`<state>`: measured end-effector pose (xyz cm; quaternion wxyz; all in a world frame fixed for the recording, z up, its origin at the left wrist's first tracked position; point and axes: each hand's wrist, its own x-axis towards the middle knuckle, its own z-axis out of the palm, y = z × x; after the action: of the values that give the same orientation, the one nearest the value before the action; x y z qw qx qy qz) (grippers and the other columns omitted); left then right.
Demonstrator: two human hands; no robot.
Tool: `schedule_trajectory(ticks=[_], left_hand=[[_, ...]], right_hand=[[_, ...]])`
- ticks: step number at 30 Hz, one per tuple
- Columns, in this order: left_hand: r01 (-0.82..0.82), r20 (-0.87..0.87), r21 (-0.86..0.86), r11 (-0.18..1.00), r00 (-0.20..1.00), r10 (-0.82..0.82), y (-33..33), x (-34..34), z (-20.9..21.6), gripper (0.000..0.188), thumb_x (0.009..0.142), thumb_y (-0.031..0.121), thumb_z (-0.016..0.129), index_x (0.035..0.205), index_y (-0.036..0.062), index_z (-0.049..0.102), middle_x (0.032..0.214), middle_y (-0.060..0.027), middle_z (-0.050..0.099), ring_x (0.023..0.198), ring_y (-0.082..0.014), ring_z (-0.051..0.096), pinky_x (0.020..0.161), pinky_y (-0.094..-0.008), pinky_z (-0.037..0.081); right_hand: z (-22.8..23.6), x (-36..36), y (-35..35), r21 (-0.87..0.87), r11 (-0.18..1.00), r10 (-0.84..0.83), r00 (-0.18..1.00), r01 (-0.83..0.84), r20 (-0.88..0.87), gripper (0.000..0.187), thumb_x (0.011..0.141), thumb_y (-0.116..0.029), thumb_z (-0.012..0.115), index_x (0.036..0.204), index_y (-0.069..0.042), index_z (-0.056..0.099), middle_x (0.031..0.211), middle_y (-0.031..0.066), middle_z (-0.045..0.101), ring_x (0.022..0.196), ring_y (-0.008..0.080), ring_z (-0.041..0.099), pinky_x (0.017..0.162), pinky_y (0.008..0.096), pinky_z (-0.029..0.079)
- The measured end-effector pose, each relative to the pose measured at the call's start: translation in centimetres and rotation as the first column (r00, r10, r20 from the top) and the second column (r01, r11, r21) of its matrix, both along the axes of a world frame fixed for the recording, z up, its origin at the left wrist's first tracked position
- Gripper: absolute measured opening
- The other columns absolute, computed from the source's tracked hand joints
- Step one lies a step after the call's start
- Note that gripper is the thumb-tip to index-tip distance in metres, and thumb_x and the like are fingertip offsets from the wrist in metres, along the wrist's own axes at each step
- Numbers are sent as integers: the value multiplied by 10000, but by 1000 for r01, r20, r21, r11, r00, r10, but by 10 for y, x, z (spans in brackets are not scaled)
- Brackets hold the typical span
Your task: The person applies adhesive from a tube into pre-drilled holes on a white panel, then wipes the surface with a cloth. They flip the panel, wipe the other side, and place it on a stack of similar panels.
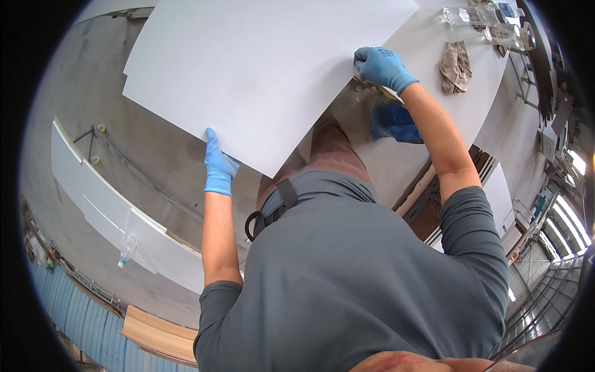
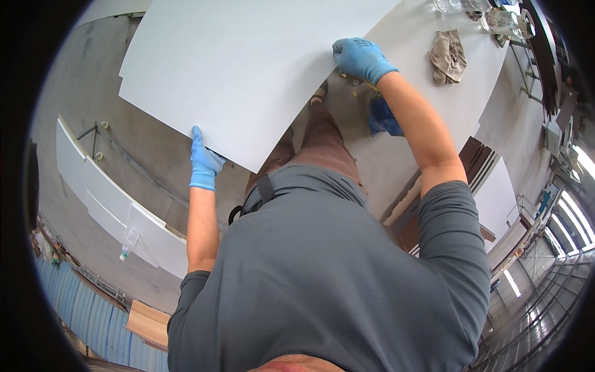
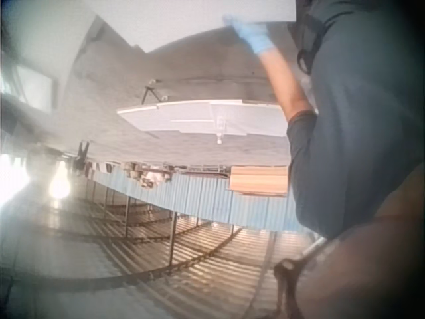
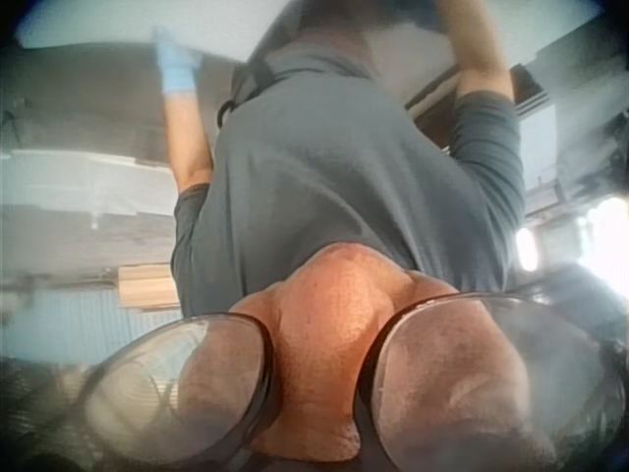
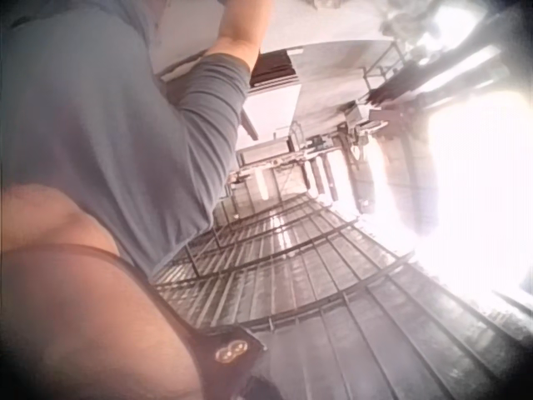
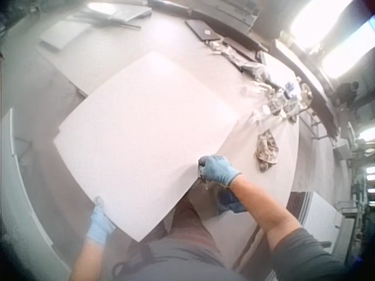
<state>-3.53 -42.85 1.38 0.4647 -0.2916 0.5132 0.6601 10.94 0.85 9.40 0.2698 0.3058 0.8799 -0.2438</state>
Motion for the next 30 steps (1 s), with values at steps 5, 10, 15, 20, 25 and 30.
schedule_trajectory(ticks=[5, 10, 15, 20, 25, 30], left_hand=[[-9, 2, -39, 999, 1000, 9, 4, 1, 6, 761, 989, 670, 515, 1522, 131, 440, 1495, -91, 539, 1343, -303, 541, 1101, -483, 474], [-20, 3, -69, 997, 1000, 20, 6, 2, 4, 760, 994, 669, 506, 1520, 123, 442, 1495, -101, 540, 1340, -308, 545, 1102, -485, 476], [-18, 5, -81, 997, 1000, 18, 9, 1, 2, 770, 960, 695, 530, 1507, 157, 461, 1498, -95, 543, 1355, -323, 533, 1105, -539, 456], [-44, 8, -101, 994, 999, 45, 12, 3, 7, 766, 1006, 672, 471, 1522, 107, 435, 1496, -114, 536, 1338, -320, 543, 1101, -491, 475], [-66, -2, -137, 988, 998, 66, 14, 3, 1, 766, 1008, 674, 465, 1519, 104, 442, 1502, -121, 531, 1341, -324, 542, 1097, -489, 478], [-66, -31, -113, 991, 998, 63, 8, 3, -10, 775, 984, 695, 486, 1506, 122, 462, 1495, -110, 543, 1344, -330, 539, 1101, -510, 470]], right_hand=[[-1, 1, -6, 31, 999, -11, 997, 8, 81, 187, 902, -311, 642, 915, -148, 732, 816, 65, 756, 882, 277, 726, 803, 414, 548], [0, -2, -10, 16, 993, 116, 987, -118, 112, 220, 928, -291, 615, 1037, -138, 730, 923, 91, 765, 851, 267, 748, 880, 404, 558], [1, -7, -4, 46, 987, 150, 982, -156, 111, 231, 910, -287, 627, 1033, -124, 734, 898, 92, 765, 850, 265, 752, 853, 409, 570], [-1, -9, -5, -46, 999, 13, 984, -5, 178, 199, 898, -329, 697, 907, -133, 729, 825, 64, 761, 863, 269, 728, 818, 409, 551], [0, -7, -19, 9, 946, 324, 945, -325, 44, 192, 897, -318, 701, 922, -131, 739, 788, 44, 758, 836, 244, 738, 796, 387, 560], [6, -11, -11, -59, 998, 23, 983, -12, 180, 176, 893, -282, 683, 915, -116, 736, 802, 42, 771, 760, 197, 750, 739, 359, 576]])
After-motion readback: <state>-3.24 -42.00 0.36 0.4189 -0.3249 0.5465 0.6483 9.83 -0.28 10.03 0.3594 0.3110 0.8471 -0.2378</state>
